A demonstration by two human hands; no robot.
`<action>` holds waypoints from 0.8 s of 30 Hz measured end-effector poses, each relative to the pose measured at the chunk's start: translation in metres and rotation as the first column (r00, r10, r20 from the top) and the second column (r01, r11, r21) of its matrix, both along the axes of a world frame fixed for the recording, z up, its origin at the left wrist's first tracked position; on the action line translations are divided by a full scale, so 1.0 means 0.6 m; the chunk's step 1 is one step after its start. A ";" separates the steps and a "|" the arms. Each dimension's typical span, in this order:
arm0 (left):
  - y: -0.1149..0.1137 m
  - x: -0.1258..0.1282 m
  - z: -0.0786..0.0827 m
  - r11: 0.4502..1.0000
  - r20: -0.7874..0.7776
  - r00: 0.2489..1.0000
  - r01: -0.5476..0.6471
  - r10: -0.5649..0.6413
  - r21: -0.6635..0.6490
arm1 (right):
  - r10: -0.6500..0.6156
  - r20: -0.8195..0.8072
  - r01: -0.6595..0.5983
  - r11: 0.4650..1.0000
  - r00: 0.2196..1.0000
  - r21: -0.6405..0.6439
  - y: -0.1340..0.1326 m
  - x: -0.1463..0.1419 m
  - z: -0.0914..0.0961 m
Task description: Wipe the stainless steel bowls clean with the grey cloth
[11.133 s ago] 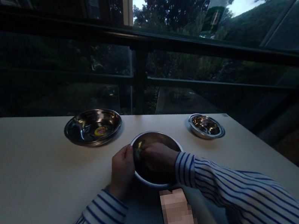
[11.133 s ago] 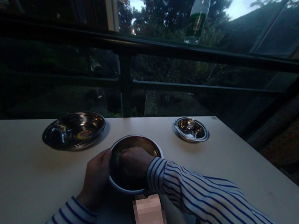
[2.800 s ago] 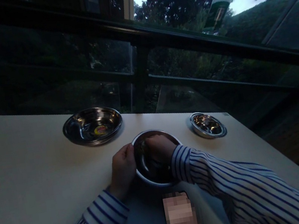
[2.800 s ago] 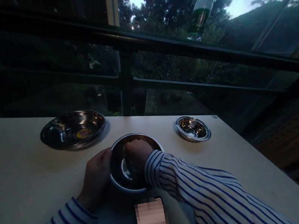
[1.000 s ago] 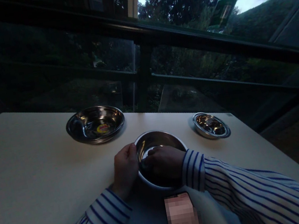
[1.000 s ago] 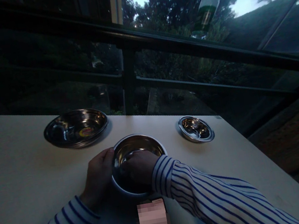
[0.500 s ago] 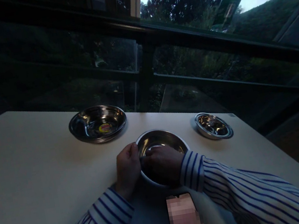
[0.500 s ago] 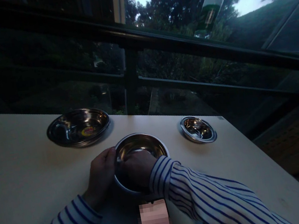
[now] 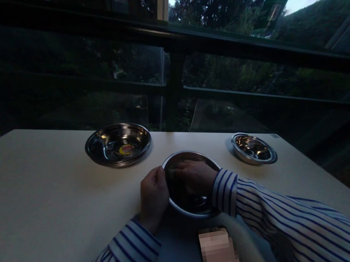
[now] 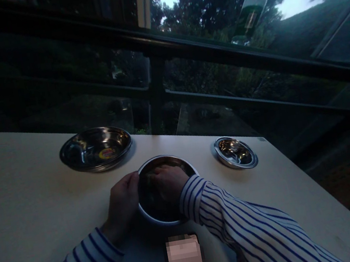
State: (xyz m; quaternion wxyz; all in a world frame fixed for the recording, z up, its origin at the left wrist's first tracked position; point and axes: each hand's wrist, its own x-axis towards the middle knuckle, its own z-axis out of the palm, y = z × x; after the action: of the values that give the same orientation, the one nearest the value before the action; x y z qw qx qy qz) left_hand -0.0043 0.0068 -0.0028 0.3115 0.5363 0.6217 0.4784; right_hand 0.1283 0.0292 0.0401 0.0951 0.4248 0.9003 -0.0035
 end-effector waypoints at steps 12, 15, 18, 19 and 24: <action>-0.003 0.001 0.000 0.998 0.036 0.997 0.062 -0.062 -0.014 | -0.095 -0.013 0.096 0.995 0.995 0.004 0.005 0.010 -0.005; -0.001 0.001 0.000 0.999 0.018 0.999 0.047 -0.047 -0.013 | -0.125 -0.019 0.126 0.992 0.992 0.030 0.020 0.012 -0.006; 0.001 -0.001 0.000 1.000 -0.006 1.000 0.005 -0.005 0.006 | -0.099 -0.026 0.099 0.995 0.995 0.012 0.016 0.003 -0.005; 0.001 -0.001 0.000 1.000 -0.010 1.000 -0.007 0.007 0.010 | -0.081 -0.031 0.081 0.997 0.996 -0.006 0.012 -0.002 -0.005; -0.001 -0.001 -0.001 0.999 0.006 0.999 -0.050 0.050 -0.001 | 0.056 -0.039 -0.061 0.989 0.998 -0.136 -0.013 -0.011 0.003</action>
State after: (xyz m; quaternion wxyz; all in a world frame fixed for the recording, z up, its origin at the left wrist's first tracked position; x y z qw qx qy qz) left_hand -0.0046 0.0060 -0.0032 0.3017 0.5188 0.6342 0.4875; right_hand 0.1217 0.0213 0.0419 0.1085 0.3907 0.9114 -0.0701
